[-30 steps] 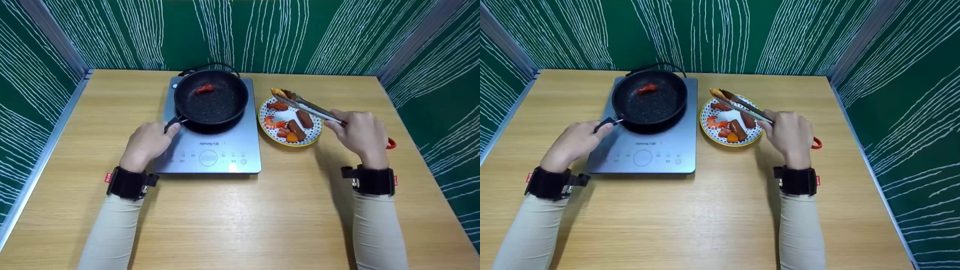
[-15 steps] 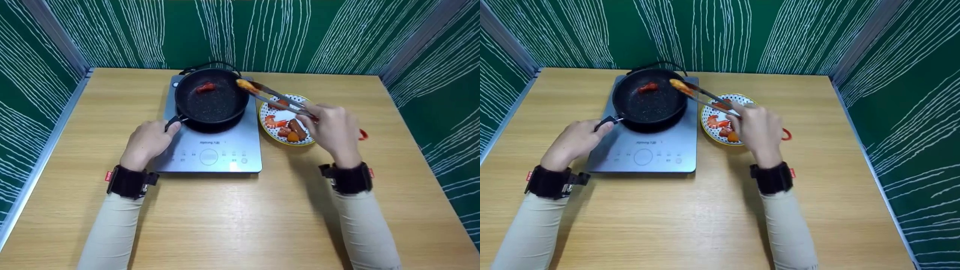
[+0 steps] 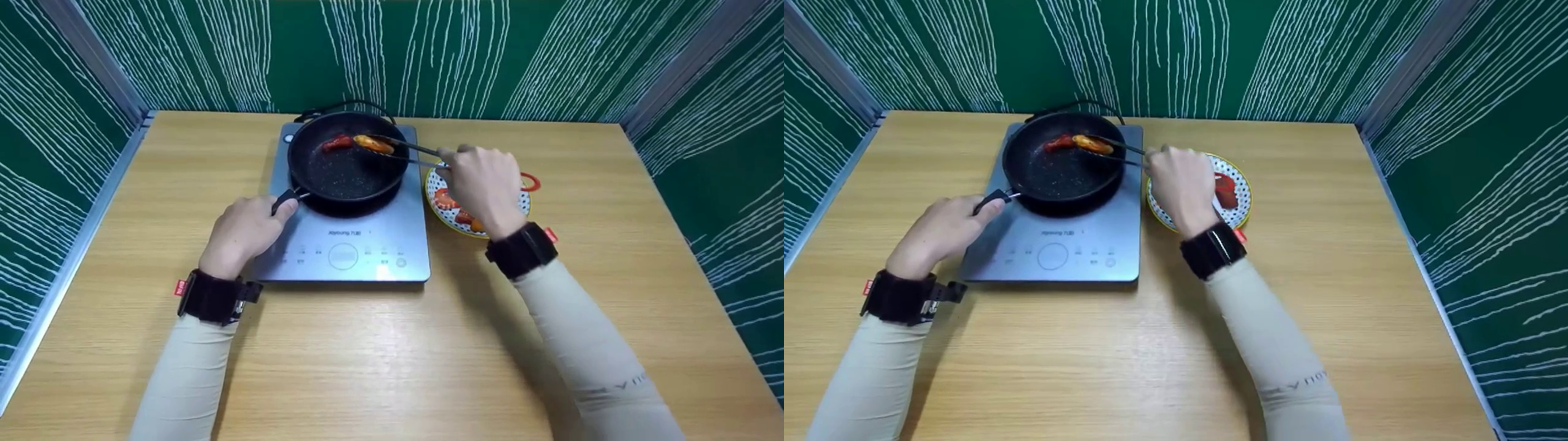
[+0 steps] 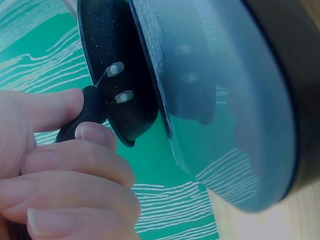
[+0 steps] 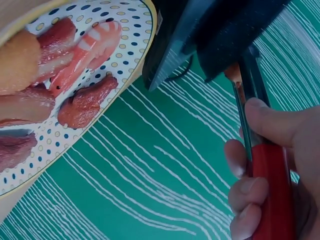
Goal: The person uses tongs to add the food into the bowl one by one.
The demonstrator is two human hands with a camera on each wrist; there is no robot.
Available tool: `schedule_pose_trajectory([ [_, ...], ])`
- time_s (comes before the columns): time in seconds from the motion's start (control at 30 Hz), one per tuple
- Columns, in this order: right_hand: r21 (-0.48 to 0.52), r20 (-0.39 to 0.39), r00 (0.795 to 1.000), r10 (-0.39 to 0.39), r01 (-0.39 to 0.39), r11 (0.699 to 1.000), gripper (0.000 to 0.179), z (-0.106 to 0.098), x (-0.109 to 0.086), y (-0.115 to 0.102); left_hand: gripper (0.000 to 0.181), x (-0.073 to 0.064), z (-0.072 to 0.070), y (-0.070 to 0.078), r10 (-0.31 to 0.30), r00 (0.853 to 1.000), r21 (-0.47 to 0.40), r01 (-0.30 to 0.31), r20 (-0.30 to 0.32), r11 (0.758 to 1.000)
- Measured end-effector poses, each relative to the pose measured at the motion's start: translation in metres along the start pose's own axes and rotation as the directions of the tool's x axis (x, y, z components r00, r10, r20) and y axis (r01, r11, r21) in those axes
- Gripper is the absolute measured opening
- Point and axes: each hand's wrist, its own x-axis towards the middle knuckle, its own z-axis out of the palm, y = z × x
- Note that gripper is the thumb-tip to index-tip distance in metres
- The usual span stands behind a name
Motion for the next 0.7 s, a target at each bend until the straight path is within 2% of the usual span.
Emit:
schedule_pose_trajectory([
  [0.3, -0.090, -0.011, 0.999, -0.037, 0.036, 0.995, 0.014, 0.009, 0.020, -0.011, 0.054, -0.001, 0.000, 0.000, 0.025, 1.000, 0.035, -0.024, -0.018, 0.999],
  [0.5, -0.141, -0.027, 0.998, -0.050, 0.045, 0.989, 0.013, 0.011, 0.025, -0.017, 0.054, -0.001, 0.000, 0.000, 0.019, 1.000, 0.026, -0.018, -0.013, 0.999],
  [0.7, -0.140, -0.040, 0.998, -0.045, 0.039, 0.989, 0.013, 0.014, 0.026, -0.019, 0.054, -0.001, -0.001, 0.001, 0.012, 1.000, 0.025, -0.012, -0.008, 1.000],
])
